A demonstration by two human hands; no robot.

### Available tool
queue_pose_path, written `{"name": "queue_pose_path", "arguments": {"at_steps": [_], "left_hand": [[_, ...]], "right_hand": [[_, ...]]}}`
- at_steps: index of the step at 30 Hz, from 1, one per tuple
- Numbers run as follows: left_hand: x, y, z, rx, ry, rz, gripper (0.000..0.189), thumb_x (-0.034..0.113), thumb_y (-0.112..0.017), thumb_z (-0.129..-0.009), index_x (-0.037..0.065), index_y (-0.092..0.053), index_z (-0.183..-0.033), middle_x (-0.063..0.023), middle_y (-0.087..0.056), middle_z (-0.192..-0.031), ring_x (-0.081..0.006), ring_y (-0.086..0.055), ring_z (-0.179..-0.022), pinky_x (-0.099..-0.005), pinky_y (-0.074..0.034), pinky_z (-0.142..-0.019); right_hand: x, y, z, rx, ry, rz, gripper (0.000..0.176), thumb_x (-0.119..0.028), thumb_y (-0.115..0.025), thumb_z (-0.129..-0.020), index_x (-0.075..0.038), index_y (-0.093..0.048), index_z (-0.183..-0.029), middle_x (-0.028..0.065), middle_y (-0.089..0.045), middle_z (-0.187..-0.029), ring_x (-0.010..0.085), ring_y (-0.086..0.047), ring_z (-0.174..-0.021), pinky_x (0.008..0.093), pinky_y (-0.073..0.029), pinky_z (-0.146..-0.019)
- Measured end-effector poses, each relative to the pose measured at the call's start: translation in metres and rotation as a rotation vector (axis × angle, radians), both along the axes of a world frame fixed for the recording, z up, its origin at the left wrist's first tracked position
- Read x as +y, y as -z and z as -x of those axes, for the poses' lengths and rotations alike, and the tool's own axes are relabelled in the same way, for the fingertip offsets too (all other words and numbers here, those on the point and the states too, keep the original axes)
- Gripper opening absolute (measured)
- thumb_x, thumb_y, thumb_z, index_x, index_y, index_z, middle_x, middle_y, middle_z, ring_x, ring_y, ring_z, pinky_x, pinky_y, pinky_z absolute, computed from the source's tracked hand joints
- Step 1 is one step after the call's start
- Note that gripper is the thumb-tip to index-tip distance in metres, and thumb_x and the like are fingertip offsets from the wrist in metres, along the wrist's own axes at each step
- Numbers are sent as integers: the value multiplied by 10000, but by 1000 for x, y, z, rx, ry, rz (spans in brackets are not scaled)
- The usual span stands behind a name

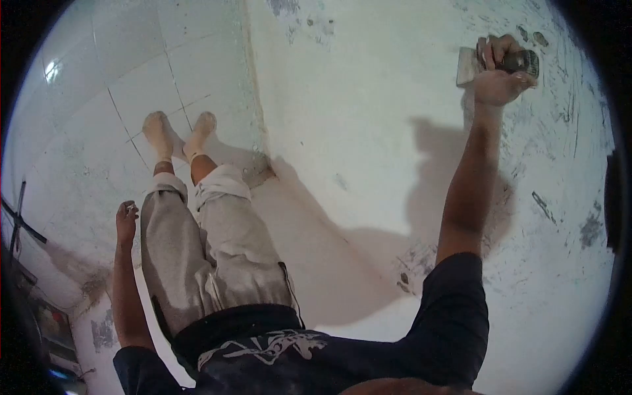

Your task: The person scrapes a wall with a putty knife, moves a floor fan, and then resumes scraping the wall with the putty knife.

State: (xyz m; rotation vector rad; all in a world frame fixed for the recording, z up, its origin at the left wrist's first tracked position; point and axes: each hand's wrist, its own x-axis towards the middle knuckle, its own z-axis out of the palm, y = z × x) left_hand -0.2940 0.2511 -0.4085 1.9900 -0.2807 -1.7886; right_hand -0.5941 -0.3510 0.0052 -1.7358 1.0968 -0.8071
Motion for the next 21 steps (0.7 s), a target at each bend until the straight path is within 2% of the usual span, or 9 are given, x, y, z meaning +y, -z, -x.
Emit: {"name": "queue_pose_path", "arguments": {"at_steps": [3,4,8,9,10,12,15,18,21], "left_hand": [[7,18,-2,-7,5,14,253,145,-452,-874,5,-513,-1075,-88,-552,-942,-171,-549,-851,-297,-454,-703],[14,16,-2,0,-4,5,227,129,-452,-875,3,-526,-1049,-90,-560,-931,-170,-557,-832,-292,-456,-685],[12,16,-1,-11,-15,-40,222,130,-445,-879,10,-526,-1047,-82,-551,-917,-170,-554,-846,-297,-458,-693],[7,12,-3,-2,3,-66,218,137,-445,-881,11,-525,-1040,-83,-554,-917,-171,-553,-851,-298,-458,-695],[6,9,-2,-7,-1,-71,218,137,-445,-881,11,-525,-1040,-83,-554,-917,-171,-553,-851,-298,-458,-695],[-2,1,-1,-24,20,-33,219,144,-446,-884,5,-523,-1035,-84,-559,-905,-171,-553,-849,-300,-459,-699],[-1,11,-2,-12,-23,19,217,145,-446,-884,-1,-523,-1026,-84,-564,-867,-169,-553,-825,-303,-463,-691],[11,10,-6,-14,5,13,219,141,-446,-883,-4,-522,-1028,-81,-566,-853,-165,-552,-808,-301,-463,-676],[7,21,-3,-16,-15,49,221,134,-446,-881,-5,-521,-1034,-80,-568,-850,-159,-552,-799,-296,-463,-666]], "right_hand": [[-8,0,-13,198,-260,196,668,-721,-551,-656,-67,-422,-687,13,-347,-665,147,-327,-628,291,-324,-617],[-5,0,-17,56,-17,139,686,-732,-558,-632,-71,-386,-682,26,-332,-654,149,-337,-648,293,-355,-637],[2,2,-23,87,87,91,695,-702,-606,-590,-61,-407,-771,54,-381,-717,158,-383,-692,316,-410,-737],[-24,-12,-4,12,-362,-71,694,-692,-602,-594,-59,-408,-803,42,-368,-732,157,-370,-692,315,-399,-766],[-19,-11,4,-53,-424,-95,663,-663,-612,-603,-65,-421,-815,41,-386,-746,157,-382,-711,319,-388,-794],[-27,12,16,-23,-80,-73,600,-605,-632,-623,-77,-446,-838,41,-423,-774,158,-407,-749,327,-367,-851],[-44,-16,6,-151,-656,-405,541,-553,-623,-649,-89,-447,-866,43,-443,-801,168,-411,-782,310,-364,-854],[-45,11,26,-225,-447,-463,504,-559,-538,-764,-84,-463,-914,52,-471,-815,178,-408,-803,297,-378,-800],[-24,0,23,-124,-429,-171,442,-514,-482,-831,-85,-464,-936,38,-436,-845,189,-380,-825,310,-350,-831]]}}
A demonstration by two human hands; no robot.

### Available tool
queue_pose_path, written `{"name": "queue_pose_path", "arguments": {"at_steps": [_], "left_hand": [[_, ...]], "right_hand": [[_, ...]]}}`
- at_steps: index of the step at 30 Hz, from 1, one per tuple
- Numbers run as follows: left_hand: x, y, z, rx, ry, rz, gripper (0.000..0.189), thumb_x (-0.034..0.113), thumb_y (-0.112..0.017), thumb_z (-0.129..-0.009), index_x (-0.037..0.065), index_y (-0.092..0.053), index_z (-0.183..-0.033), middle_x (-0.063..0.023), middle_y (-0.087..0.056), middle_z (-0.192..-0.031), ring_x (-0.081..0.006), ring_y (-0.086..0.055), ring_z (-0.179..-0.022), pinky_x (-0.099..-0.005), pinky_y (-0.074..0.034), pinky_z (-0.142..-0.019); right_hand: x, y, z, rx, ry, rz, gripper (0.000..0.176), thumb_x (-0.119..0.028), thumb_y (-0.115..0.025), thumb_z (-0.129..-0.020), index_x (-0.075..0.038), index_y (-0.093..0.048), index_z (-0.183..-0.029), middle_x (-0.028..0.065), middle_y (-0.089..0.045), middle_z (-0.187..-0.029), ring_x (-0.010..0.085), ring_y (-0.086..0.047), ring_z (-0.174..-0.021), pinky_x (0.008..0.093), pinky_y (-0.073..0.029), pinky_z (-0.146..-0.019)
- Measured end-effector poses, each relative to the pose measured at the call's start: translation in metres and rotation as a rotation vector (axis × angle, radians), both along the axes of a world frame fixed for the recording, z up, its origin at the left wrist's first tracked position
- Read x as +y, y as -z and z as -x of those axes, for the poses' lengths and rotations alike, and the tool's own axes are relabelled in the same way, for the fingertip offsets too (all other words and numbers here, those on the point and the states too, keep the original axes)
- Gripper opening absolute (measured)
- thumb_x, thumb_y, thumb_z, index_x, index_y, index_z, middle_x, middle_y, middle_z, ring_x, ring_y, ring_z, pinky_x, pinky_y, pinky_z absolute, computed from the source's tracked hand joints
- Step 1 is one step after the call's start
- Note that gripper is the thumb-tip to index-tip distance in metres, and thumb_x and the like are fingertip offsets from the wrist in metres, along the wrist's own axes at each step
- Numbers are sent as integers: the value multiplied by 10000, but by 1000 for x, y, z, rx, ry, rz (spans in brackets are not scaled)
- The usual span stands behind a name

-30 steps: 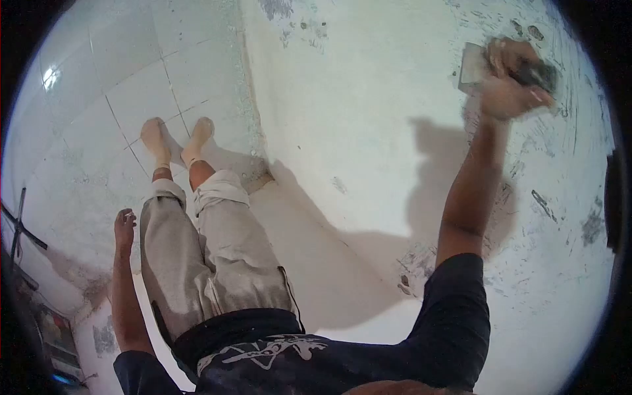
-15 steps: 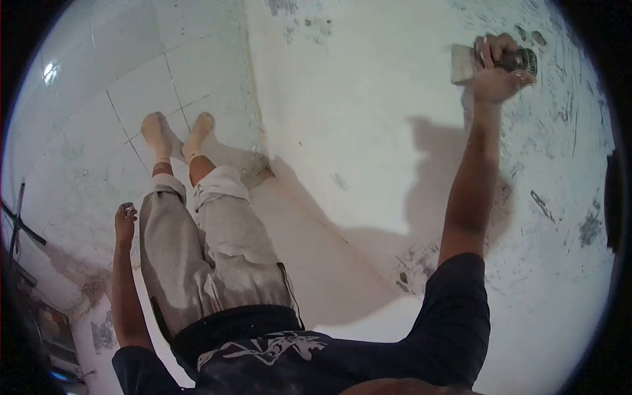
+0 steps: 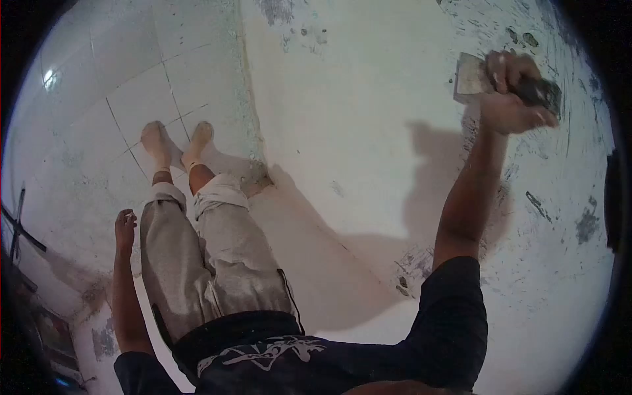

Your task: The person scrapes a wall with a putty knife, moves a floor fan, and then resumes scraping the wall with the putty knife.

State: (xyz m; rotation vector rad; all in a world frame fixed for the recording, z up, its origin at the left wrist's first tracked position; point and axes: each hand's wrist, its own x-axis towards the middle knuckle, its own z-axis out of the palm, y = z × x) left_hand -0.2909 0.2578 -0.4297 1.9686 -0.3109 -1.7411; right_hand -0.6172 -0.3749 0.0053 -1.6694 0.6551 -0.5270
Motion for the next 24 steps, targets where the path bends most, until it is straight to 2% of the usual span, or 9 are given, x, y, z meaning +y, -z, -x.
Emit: {"name": "queue_pose_path", "arguments": {"at_steps": [1,3,7,9,14,16,20,22,24], "left_hand": [[6,-3,-2,20,-5,-19,223,132,-446,-880,-6,-521,-1037,-81,-569,-853,-157,-552,-798,-293,-463,-665],[4,-10,-1,17,-9,-54,227,133,-447,-877,-5,-521,-1042,-83,-569,-868,-158,-552,-797,-290,-463,-666],[0,-9,-3,6,17,-83,232,140,-445,-876,-4,-520,-1042,-79,-567,-886,-155,-553,-807,-290,-463,-672],[-10,-16,-4,30,23,-72,265,190,-443,-891,18,-513,-1080,-76,-563,-901,-153,-539,-837,-291,-447,-703],[-5,-10,-10,12,77,-72,271,212,-464,-873,32,-515,-1069,-60,-558,-878,-149,-536,-815,-281,-446,-702],[-5,8,-9,16,89,-82,277,213,-465,-873,26,-513,-1072,-70,-559,-905,-163,-545,-826,-284,-449,-708],[-7,3,-8,4,111,-7,303,223,-476,-855,16,-514,-1074,-93,-561,-936,-178,-556,-856,-299,-461,-709],[-7,-8,-5,11,101,-47,308,222,-476,-852,10,-514,-1072,-99,-562,-936,-185,-557,-858,-303,-464,-708],[-21,-10,-2,-8,26,-80,235,136,-462,-866,-6,-524,-1042,-96,-566,-897,-174,-553,-835,-303,-468,-697]], "right_hand": [[-11,7,21,-482,60,-578,435,-507,-478,-832,-87,-460,-944,31,-414,-867,193,-369,-844,321,-342,-854],[-5,15,11,22,312,-139,314,-329,-621,-733,-104,-429,-838,-18,-399,-761,155,-367,-701,263,-345,-750],[2,-22,8,-43,-244,-150,475,-523,-614,-716,-101,-449,-861,-8,-394,-723,160,-384,-692,269,-376,-726],[3,3,29,53,151,-3,588,-674,-563,-693,-103,-441,-759,2,-363,-629,163,-340,-581,262,-400,-639],[27,-18,32,-28,150,-187,412,-557,-545,-754,-162,-432,-776,-13,-348,-680,139,-343,-677,260,-344,-699],[27,-2,38,344,304,369,383,-535,-485,-800,-155,-439,-786,11,-404,-712,142,-385,-683,301,-372,-736],[18,-18,27,-150,-586,-344,548,-602,-317,-854,-98,-455,-1020,64,-480,-989,151,-450,-915,379,-348,-913],[44,-6,21,255,-53,288,775,-697,-374,-767,-39,-393,-1176,114,-450,-1098,237,-412,-1050,426,-328,-958],[23,-13,16,117,-206,186,902,-762,-426,-695,-7,-407,-1189,137,-445,-1105,280,-412,-1064,436,-345,-939]]}}
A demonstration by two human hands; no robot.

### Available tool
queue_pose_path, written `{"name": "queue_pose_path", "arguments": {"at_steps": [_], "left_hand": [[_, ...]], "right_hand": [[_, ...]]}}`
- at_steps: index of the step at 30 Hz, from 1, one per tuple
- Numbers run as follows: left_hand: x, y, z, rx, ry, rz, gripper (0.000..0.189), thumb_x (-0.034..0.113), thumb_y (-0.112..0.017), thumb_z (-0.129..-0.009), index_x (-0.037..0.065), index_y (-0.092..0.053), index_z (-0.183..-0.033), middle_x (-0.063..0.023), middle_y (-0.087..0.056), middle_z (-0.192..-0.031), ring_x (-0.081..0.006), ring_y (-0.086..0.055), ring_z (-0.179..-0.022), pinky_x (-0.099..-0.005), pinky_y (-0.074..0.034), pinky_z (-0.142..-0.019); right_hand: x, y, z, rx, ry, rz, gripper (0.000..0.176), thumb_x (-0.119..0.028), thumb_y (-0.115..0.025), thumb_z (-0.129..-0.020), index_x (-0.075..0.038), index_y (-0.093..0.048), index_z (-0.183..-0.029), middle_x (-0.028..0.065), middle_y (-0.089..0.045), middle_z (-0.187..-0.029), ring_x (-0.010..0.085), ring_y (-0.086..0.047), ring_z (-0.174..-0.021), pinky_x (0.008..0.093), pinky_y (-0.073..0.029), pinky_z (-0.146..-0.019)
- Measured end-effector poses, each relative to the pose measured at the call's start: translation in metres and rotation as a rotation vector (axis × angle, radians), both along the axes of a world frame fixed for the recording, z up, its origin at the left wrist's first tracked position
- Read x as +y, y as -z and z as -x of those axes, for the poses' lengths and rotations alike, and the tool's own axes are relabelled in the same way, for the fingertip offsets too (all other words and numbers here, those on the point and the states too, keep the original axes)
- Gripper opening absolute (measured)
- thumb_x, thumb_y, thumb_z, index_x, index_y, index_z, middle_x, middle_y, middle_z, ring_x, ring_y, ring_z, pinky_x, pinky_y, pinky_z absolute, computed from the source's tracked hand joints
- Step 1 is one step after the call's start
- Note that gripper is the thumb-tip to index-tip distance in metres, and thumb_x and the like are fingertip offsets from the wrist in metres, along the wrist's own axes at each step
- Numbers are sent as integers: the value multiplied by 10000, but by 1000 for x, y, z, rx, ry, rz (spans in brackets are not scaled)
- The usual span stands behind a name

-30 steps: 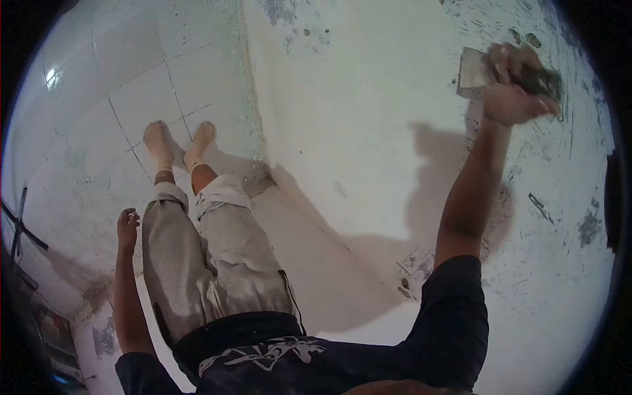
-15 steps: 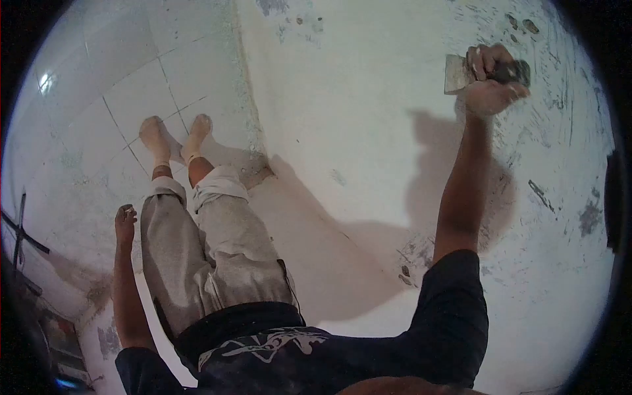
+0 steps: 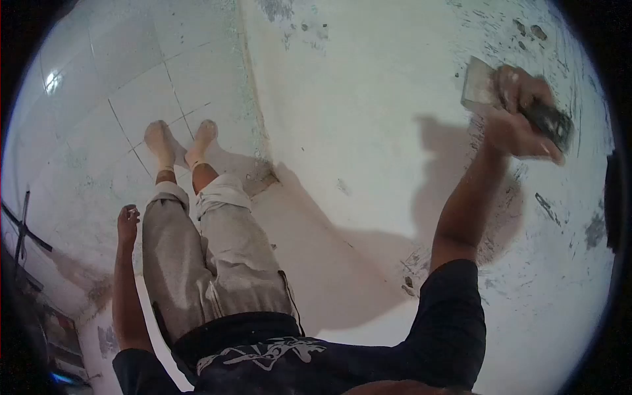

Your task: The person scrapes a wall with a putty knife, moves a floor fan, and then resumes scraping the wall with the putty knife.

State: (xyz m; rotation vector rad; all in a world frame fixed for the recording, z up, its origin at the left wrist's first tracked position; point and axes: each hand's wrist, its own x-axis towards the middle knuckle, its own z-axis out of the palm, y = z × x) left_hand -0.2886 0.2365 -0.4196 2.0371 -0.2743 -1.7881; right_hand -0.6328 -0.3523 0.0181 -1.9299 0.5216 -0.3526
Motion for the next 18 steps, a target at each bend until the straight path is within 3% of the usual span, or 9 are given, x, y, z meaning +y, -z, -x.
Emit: {"name": "queue_pose_path", "arguments": {"at_steps": [2,4,6,8,10,12,14,16,18], "left_hand": [[3,1,0,-1,38,32,230,134,-459,-874,-3,-523,-1048,-97,-562,-900,-173,-554,-825,-298,-465,-697],[6,4,-1,-8,11,41,226,129,-456,-877,-3,-523,-1048,-98,-563,-899,-175,-558,-817,-298,-465,-694],[16,19,-1,7,35,31,224,116,-451,-877,-9,-521,-1050,-106,-568,-910,-182,-566,-820,-303,-468,-699],[8,14,0,2,27,38,256,177,-454,-881,2,-517,-1056,-107,-566,-911,-186,-561,-840,-308,-466,-708],[-1,-9,3,-9,71,88,305,259,-452,-890,12,-513,-1060,-99,-562,-906,-190,-555,-862,-309,-462,-717],[12,20,0,-8,37,83,305,257,-451,-891,12,-511,-1062,-98,-561,-913,-189,-553,-863,-310,-461,-719],[12,2,0,48,27,69,292,232,-462,-888,7,-508,-1069,-95,-560,-927,-178,-547,-865,-308,-456,-724],[28,7,2,48,57,16,294,227,-461,-884,6,-509,-1072,-96,-560,-925,-177,-546,-864,-307,-455,-720],[16,9,3,-13,13,-13,261,169,-442,-871,-5,-524,-1047,-92,-570,-886,-168,-559,-821,-306,-469,-685]], "right_hand": [[3,11,4,-102,375,-1,644,-558,-480,-761,-10,-414,-1091,112,-425,-985,245,-412,-942,379,-366,-869],[-8,11,-2,-247,59,-364,397,-355,-535,-826,-13,-420,-992,88,-405,-865,211,-411,-821,322,-388,-798],[-26,0,21,-19,-59,51,370,-335,-518,-841,-17,-426,-1007,93,-420,-895,215,-423,-865,330,-386,-835],[-47,16,61,-117,937,329,758,-779,-460,-661,-61,-485,-903,93,-437,-851,200,-401,-853,406,-382,-847],[-17,25,42,-278,487,-40,355,-311,-452,-899,-27,-431,-1110,107,-481,-1039,185,-496,-957,315,-453,-739],[-25,8,4,-193,-175,-163,399,-330,-451,-893,-33,-396,-1154,81,-479,-1063,164,-496,-966,340,-441,-784],[0,-3,-26,-65,-470,-335,432,-347,-448,-887,-31,-370,-1172,70,-472,-1058,161,-494,-951,352,-435,-801],[23,7,-24,-51,238,150,470,-488,-575,-755,-74,-412,-907,27,-420,-825,151,-432,-800,326,-420,-684],[3,-4,-25,-109,25,-118,555,-613,-556,-697,-100,-382,-815,19,-384,-736,132,-386,-702,281,-361,-614]]}}
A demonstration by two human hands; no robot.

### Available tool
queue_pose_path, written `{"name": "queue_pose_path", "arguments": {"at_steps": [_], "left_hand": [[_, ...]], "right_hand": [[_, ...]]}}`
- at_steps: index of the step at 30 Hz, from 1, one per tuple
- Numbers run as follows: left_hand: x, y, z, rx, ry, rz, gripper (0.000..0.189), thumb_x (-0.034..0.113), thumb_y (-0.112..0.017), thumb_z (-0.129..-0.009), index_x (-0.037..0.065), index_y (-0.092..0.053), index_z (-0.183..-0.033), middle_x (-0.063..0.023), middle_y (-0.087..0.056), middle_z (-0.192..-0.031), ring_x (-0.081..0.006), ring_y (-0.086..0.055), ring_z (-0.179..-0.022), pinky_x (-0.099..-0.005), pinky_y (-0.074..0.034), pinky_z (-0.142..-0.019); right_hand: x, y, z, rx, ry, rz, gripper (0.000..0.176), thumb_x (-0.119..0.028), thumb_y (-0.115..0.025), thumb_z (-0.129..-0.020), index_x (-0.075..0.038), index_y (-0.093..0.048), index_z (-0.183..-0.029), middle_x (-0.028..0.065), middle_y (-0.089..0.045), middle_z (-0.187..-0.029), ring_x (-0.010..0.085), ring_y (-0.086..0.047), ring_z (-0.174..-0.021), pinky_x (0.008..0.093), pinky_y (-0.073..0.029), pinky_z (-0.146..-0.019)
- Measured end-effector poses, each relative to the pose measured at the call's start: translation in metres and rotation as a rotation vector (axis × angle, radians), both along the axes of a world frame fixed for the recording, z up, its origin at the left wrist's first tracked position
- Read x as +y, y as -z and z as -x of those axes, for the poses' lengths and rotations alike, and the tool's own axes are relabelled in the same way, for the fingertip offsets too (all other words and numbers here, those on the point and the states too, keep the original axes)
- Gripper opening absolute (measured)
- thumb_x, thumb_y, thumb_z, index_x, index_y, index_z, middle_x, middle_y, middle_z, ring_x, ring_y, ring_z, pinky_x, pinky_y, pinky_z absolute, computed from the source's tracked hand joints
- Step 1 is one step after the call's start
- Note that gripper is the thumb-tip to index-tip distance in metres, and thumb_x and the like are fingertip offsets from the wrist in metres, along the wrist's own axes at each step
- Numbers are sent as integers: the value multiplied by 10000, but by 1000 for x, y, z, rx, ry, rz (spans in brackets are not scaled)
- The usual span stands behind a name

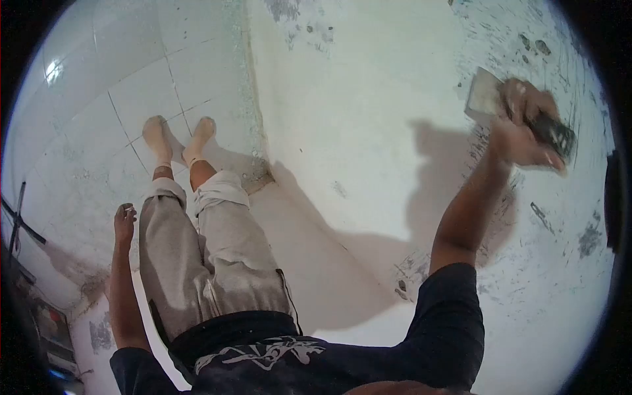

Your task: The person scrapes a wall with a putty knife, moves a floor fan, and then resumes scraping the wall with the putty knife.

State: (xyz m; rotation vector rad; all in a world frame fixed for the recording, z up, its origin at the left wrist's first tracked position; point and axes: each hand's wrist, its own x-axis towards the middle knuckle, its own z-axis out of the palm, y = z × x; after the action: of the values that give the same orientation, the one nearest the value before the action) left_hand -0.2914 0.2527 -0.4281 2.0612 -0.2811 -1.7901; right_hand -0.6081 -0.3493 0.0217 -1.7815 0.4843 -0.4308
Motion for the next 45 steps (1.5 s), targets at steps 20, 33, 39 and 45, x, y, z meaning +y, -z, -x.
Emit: {"name": "queue_pose_path", "arguments": {"at_steps": [20,33,39,45], "left_hand": [[-8,5,4,22,-14,41,241,146,-448,-871,-13,-531,-1031,-91,-577,-888,-174,-573,-814,-295,-471,-663],[-7,-1,11,35,-61,39,221,136,-457,-875,-3,-520,-1035,-99,-568,-911,-174,-563,-826,-300,-467,-685],[-4,-6,21,30,-96,52,220,145,-473,-870,-8,-533,-1016,-100,-568,-896,-167,-553,-801,-294,-469,-665],[-10,-5,16,24,-100,34,244,126,-448,-860,-18,-522,-1042,-105,-569,-924,-182,-567,-852,-296,-468,-696]], "right_hand": [[-13,18,-5,-25,527,148,552,-659,-516,-702,-119,-421,-757,-7,-378,-720,137,-349,-683,280,-357,-679],[-10,28,-42,9,633,285,667,-748,-561,-613,-103,-409,-695,-20,-315,-616,112,-281,-550,235,-259,-529],[-22,33,-42,50,548,330,667,-763,-554,-608,-130,-437,-785,-21,-332,-658,121,-265,-587,253,-276,-538],[-44,37,-13,-131,751,111,590,-632,-677,-592,-123,-458,-796,-28,-356,-665,126,-337,-607,265,-298,-561]]}}
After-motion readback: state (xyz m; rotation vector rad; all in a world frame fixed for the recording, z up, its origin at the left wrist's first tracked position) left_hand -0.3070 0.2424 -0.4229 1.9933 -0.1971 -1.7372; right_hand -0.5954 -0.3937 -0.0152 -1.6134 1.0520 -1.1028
